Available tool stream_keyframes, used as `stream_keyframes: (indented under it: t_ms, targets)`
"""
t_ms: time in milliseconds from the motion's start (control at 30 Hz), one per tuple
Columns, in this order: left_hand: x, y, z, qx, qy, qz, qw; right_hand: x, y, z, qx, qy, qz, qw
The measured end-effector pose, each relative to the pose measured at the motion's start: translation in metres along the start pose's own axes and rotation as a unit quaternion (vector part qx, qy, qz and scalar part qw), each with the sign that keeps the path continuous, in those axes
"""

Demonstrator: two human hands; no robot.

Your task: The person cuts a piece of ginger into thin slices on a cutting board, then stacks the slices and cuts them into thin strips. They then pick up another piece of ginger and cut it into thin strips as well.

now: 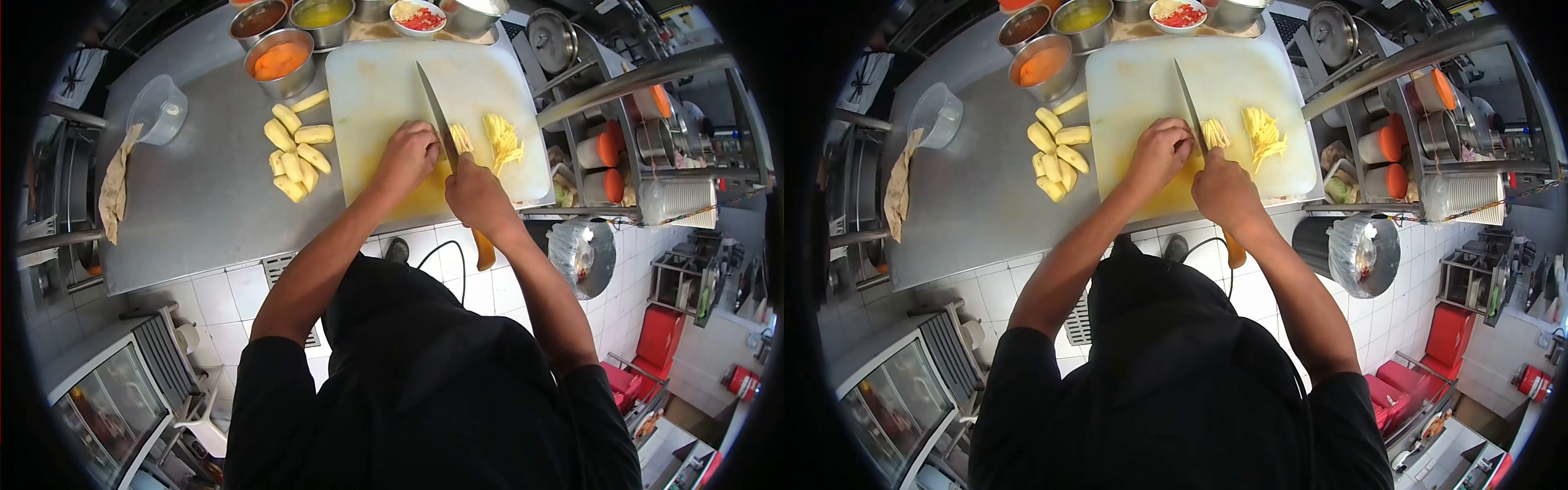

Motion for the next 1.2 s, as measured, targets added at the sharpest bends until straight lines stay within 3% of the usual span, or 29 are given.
stream_keyframes:
  t_ms: [200, 300, 400, 600, 900, 1000, 1200]
  targets:
    - [0.001, 0.003, -0.002, 0.012, -0.003, -0.002, 1.000, -0.013, -0.008, -0.001, 0.028, 0.044, -0.062, 0.997]
    - [0.001, 0.002, 0.000, 0.004, -0.001, 0.010, 1.000, -0.020, -0.004, -0.010, -0.013, 0.038, -0.032, 0.999]
    - [0.003, 0.002, 0.000, -0.004, -0.004, 0.001, 1.000, 0.005, 0.024, 0.018, -0.075, -0.033, 0.055, 0.995]
    - [0.003, 0.004, 0.000, -0.005, -0.007, 0.004, 1.000, 0.000, 0.003, 0.004, -0.002, 0.022, -0.010, 1.000]
    - [0.004, 0.003, 0.001, -0.011, 0.020, -0.012, 1.000, 0.000, -0.002, 0.002, -0.003, -0.003, -0.002, 1.000]
    - [0.003, 0.002, 0.001, -0.022, 0.013, -0.016, 1.000, -0.007, -0.012, -0.001, 0.033, 0.039, -0.065, 0.997]
    - [0.003, 0.001, 0.004, -0.044, 0.016, -0.009, 0.999, -0.019, 0.007, -0.005, -0.001, 0.066, -0.046, 0.997]
Point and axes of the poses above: each hand's wrist, its own x-axis away from the middle knuckle, its own y-axis out of the back of the hand, z = x × y, the point moved 7 cm from there along -x, towards the middle knuckle, and after that the axes turned 4 degrees about y, right-handed, at the moved point
